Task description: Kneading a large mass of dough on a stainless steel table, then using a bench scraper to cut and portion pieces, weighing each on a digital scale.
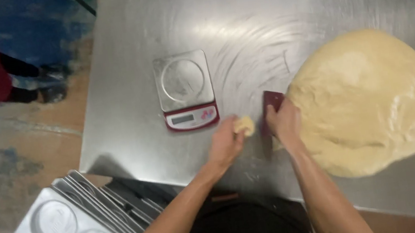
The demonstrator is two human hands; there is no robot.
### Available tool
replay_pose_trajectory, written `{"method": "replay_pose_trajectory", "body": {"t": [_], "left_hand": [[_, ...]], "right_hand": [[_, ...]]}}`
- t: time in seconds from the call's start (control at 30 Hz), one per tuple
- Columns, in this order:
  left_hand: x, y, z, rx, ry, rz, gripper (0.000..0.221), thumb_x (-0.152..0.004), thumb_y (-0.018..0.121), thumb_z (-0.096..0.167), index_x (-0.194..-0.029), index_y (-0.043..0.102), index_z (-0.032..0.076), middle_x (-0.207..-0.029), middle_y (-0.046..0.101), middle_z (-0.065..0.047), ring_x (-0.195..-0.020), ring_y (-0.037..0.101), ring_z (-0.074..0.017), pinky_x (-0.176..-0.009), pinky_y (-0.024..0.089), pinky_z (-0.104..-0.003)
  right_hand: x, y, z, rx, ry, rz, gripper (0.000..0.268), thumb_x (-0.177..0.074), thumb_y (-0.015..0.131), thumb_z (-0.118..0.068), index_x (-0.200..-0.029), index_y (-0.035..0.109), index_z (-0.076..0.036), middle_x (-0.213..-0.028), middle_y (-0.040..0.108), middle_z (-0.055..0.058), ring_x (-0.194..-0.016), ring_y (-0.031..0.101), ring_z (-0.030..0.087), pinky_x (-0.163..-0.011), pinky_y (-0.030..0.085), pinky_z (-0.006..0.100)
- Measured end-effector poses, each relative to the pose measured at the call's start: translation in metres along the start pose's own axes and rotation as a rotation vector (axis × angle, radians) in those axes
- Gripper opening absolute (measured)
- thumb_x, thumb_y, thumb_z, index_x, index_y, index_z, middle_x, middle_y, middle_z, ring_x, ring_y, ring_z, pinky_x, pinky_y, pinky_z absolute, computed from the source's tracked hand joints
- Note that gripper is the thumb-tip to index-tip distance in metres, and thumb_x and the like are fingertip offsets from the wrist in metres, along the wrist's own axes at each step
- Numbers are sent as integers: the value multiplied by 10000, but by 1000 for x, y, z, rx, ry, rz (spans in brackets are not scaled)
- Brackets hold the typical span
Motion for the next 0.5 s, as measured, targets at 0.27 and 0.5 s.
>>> {"method": "replay_pose_trajectory", "body": {"t": [0.27, 0.5], "left_hand": [[-99, -172, 7, -703, 8, 248, 930, -796, 874, 490, -1537, 380, 222, -1546, 426, -218, -1452, 330, -433, -1174, 169, -704], [-95, -128, -3, -511, 56, 33, 1238, -697, 896, 438, -1614, 122, 135, -1659, 185, -241, -1518, 104, -488, -1213, 221, -554]], "right_hand": [[-13, -26, 16, -135, 45, -96, 344, -862, 735, -167, -1137, 702, 36, -979, 745, 254, -906, 723, 412, -801, 555, 476], [27, -117, 41, -267, 147, 5, 341, -905, 755, -206, -1151, 716, 28, -971, 775, 192, -851, 746, 255, -767, 573, 384]]}}
Point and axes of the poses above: each hand's wrist, its own x-axis away from the middle knuckle, its own y-axis out of the palm, z = x × y, the point moved 9 cm from there along -x, towards the middle knuckle
